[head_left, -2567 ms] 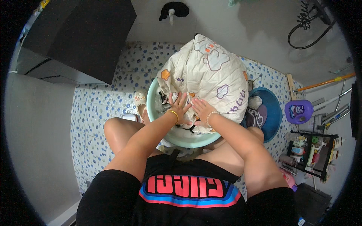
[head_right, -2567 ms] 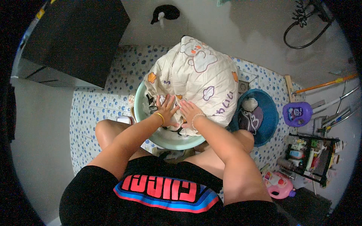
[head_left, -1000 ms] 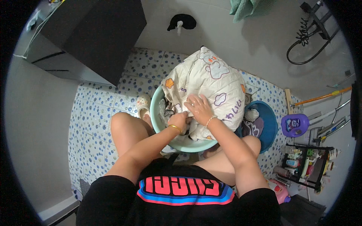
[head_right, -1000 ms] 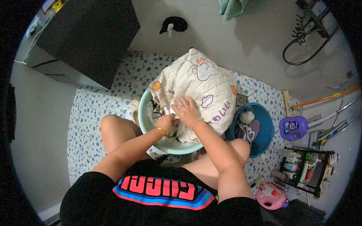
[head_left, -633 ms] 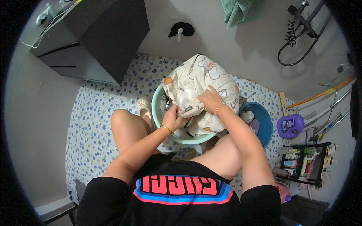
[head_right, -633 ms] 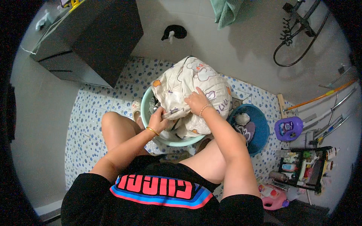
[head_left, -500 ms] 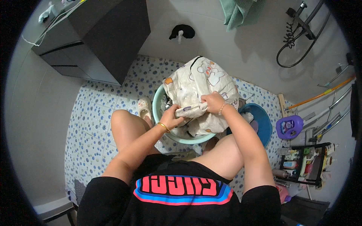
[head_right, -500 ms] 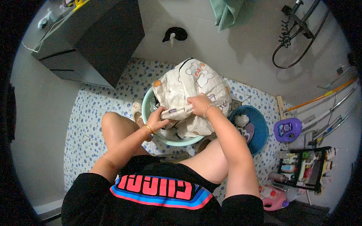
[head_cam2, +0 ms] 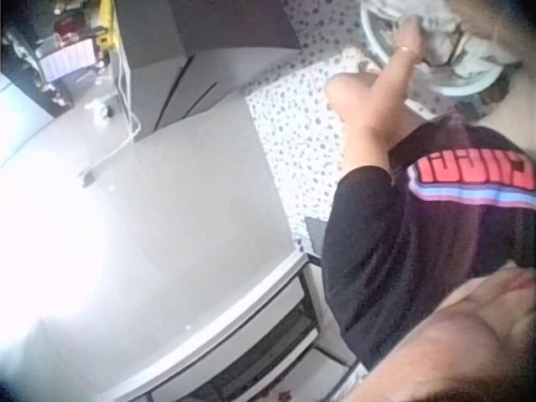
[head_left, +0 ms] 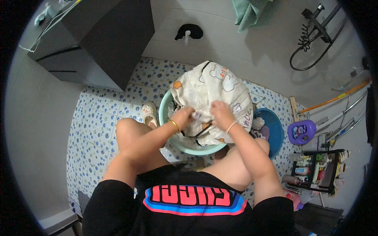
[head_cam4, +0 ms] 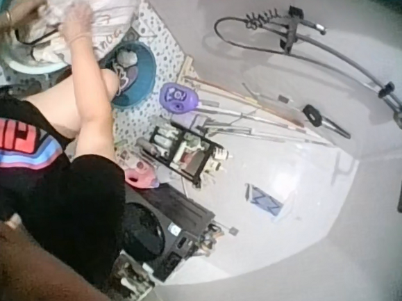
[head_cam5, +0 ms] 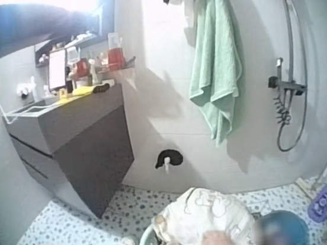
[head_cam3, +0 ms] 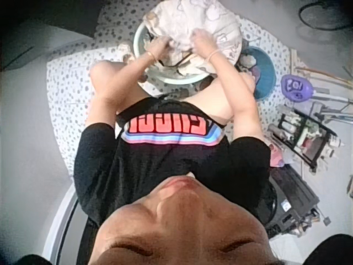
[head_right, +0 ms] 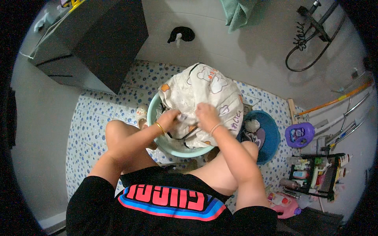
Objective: The person sits on the floor and hand-washes a white cloth in a light green basin filled with soapy water. They scrub and wring the cloth repeatedly. Later, they place a patterned quilt into the basin, submerge it, and continue to scrub and agitate it in the soapy water.
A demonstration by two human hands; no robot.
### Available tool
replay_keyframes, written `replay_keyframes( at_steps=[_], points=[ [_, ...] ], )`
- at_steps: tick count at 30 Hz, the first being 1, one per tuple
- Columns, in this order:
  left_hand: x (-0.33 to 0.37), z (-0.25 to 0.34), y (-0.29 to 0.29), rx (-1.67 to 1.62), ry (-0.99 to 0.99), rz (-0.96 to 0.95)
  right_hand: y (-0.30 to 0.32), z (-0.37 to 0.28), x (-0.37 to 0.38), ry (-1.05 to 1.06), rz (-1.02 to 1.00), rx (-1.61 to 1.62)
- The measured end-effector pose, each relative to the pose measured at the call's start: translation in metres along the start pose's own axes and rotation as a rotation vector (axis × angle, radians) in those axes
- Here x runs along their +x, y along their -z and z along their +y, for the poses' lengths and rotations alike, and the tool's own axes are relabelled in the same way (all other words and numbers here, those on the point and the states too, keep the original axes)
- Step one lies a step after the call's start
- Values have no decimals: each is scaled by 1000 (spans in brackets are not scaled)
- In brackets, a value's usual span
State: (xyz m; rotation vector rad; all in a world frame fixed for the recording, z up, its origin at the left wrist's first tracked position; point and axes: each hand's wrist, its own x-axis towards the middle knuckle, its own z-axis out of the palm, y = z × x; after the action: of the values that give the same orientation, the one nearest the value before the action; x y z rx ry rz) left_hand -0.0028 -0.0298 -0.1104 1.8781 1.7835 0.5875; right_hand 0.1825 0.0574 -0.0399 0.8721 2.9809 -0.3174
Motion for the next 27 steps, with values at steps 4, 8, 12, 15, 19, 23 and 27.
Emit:
replay_keyframes(
  at_steps=[4, 8, 12, 15, 19, 23, 27],
  points=[
    [-8, -11, -58, 722, -158, -58, -53, -12, 0, 179, -217, -221],
    [3, -23, -78, 700, 10, -457, -100, 1, 7, 124, -364, -278],
    [22, -9, -66, 673, 94, -786, -109, 0, 20, 111, -566, -379],
    [25, -26, -92, 619, 25, -750, -125, 4, 30, 100, -688, -401],
    [41, -31, -104, 488, 8, -946, -130, 9, 36, 141, -739, -468],
    [46, -42, -137, 652, -33, -960, -138, 15, 30, 193, -544, -558],
    [26, -61, -165, 829, -43, -508, -139, 18, 30, 198, -389, -440]
  ],
)
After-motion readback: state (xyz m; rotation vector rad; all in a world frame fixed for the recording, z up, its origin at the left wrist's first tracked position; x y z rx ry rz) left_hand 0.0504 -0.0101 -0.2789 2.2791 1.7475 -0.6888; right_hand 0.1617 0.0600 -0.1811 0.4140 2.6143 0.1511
